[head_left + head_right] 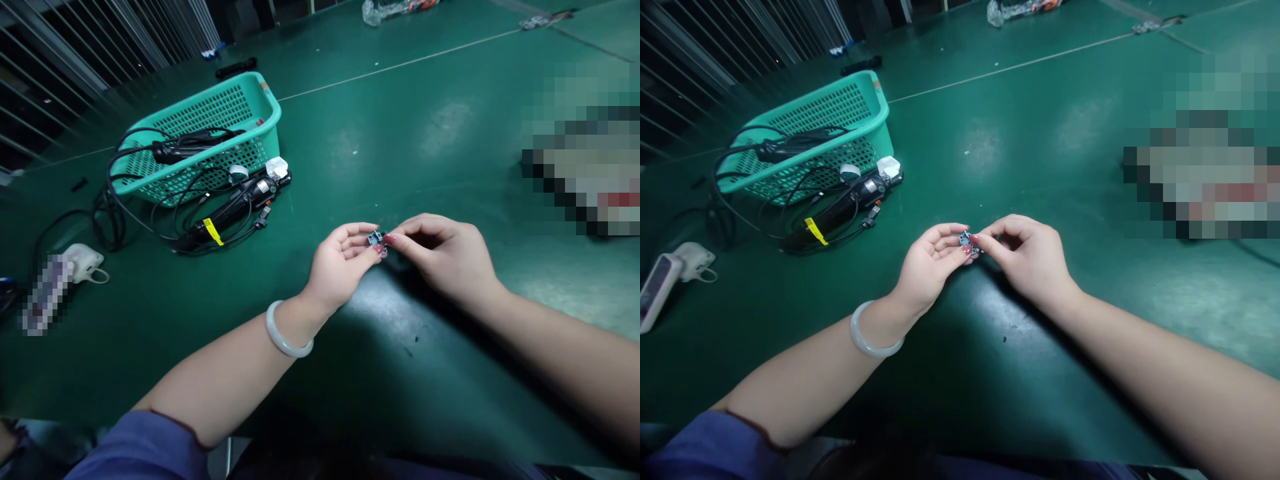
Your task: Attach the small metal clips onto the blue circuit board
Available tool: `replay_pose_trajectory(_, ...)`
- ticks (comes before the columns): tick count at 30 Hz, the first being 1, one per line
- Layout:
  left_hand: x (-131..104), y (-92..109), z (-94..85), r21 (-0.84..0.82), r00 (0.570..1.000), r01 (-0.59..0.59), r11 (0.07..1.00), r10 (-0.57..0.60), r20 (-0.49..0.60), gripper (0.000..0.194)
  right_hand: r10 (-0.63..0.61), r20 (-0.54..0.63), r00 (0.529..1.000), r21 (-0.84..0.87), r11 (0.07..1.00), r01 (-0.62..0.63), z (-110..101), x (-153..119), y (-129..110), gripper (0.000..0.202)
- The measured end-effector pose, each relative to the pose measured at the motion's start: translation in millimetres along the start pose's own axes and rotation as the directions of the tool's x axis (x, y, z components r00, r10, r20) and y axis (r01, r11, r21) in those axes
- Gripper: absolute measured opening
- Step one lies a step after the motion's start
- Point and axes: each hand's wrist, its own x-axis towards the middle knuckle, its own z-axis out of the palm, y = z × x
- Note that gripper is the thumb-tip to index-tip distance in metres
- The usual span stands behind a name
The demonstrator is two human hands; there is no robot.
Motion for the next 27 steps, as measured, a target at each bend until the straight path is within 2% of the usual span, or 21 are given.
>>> replay_pose_trajectory(6, 1.8, -1.2, -1.5, -0.042, 0.999, 0.03, 0.999, -0.031, -0.008, 0.03, -0.094, 0.028, 0.995, 0.031, 0.995, 0.093, -0.1, 2.3, 4.2, 0.01)
replay_pose_trajectory(14, 3.3, -7.9, -3.5, 0.127, 0.986, -0.165, 0.978, 0.165, 0.014, 0.028, -0.089, 0.023, 0.996, -0.032, 0.995, 0.09, -0.1, 5.0, 9.5, 0.01)
replay_pose_trajectory(20, 1.2, -8.7, -5.1, 0.219, 0.978, -0.208, 0.953, 0.204, 0.042, 0.029, -0.074, 0.012, 0.997, -0.037, 0.997, 0.074, -0.8, 4.4, 8.4, 0.012)
replay_pose_trajectory(27, -1.3, -6.4, -2.9, 0.234, 0.982, -0.188, 0.954, 0.188, 0.023, 0.031, 0.081, 0.051, 0.995, 0.149, 0.985, -0.088, 0.1, 4.5, 7.6, 0.017)
